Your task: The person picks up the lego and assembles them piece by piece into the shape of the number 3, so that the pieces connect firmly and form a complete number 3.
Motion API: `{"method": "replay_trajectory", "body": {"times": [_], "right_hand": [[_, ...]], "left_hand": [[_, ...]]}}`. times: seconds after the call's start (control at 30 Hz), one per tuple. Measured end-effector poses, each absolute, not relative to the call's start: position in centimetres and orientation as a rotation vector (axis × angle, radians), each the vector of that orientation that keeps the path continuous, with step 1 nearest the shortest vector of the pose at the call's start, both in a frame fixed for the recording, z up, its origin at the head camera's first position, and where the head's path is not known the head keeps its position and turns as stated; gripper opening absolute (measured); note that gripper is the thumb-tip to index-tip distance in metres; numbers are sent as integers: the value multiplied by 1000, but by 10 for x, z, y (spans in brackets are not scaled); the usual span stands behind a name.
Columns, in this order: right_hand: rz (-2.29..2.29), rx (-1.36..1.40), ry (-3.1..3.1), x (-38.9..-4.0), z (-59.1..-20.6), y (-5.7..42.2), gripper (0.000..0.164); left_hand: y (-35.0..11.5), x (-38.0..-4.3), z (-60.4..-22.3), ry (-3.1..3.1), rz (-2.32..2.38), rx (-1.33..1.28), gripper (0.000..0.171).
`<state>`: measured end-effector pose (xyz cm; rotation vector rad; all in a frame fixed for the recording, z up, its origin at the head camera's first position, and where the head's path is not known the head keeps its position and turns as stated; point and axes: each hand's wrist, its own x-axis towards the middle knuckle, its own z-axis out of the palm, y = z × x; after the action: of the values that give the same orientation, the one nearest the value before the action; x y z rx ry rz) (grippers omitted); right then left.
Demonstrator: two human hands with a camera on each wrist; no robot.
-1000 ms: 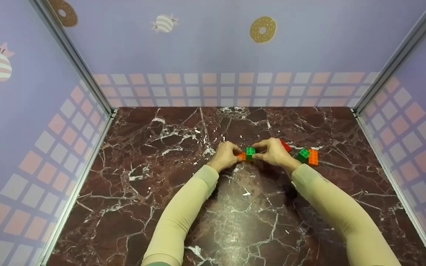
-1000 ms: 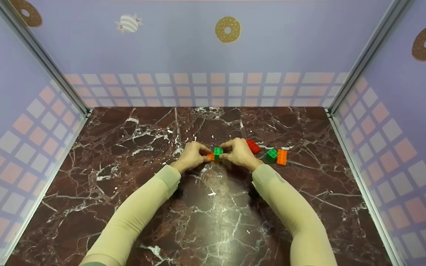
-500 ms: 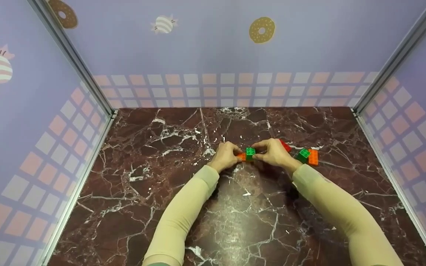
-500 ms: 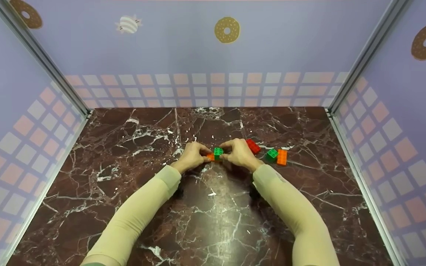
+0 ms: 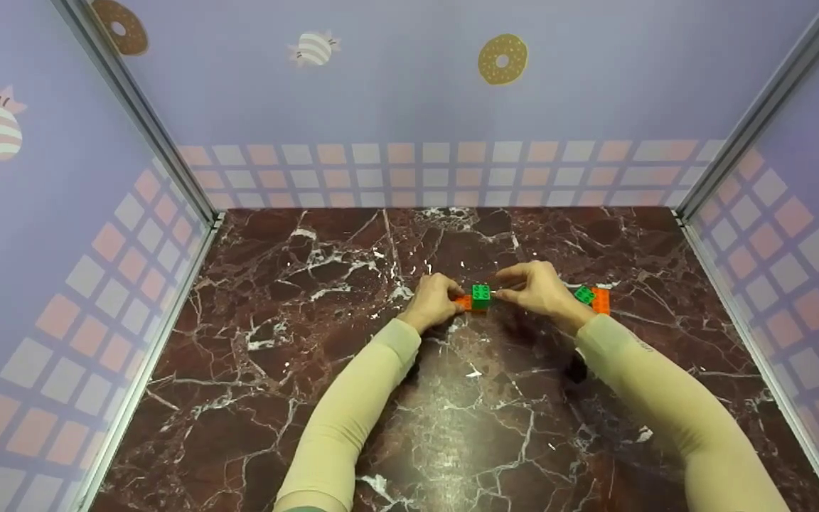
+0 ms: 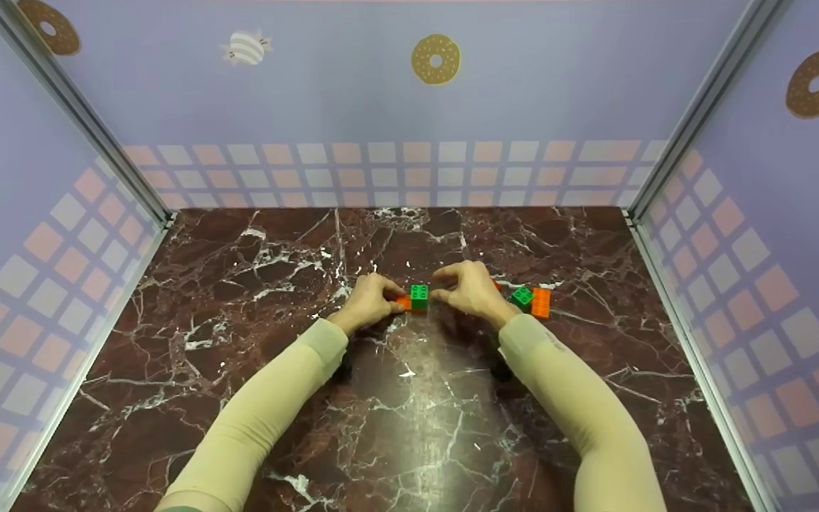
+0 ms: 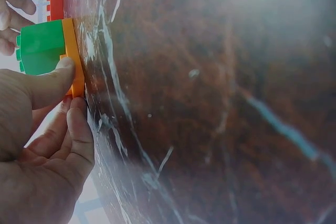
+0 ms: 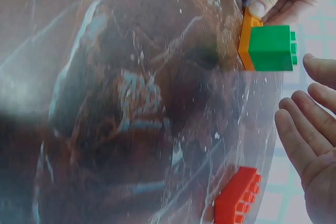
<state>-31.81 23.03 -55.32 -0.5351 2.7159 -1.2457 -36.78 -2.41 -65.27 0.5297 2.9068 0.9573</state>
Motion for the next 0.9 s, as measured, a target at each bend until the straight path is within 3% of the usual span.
{"method": "replay_trajectory", "body": {"times": [0.37, 0.9], "right_hand": [[-1045, -594, 2983, -327, -556, 263, 49], [-869, -460, 2991, -338, -566, 301, 67]], "left_hand": [[-24, -368, -652, 2906, 954, 512, 30], [-23, -367, -651, 2907, 975, 530, 31]]}}
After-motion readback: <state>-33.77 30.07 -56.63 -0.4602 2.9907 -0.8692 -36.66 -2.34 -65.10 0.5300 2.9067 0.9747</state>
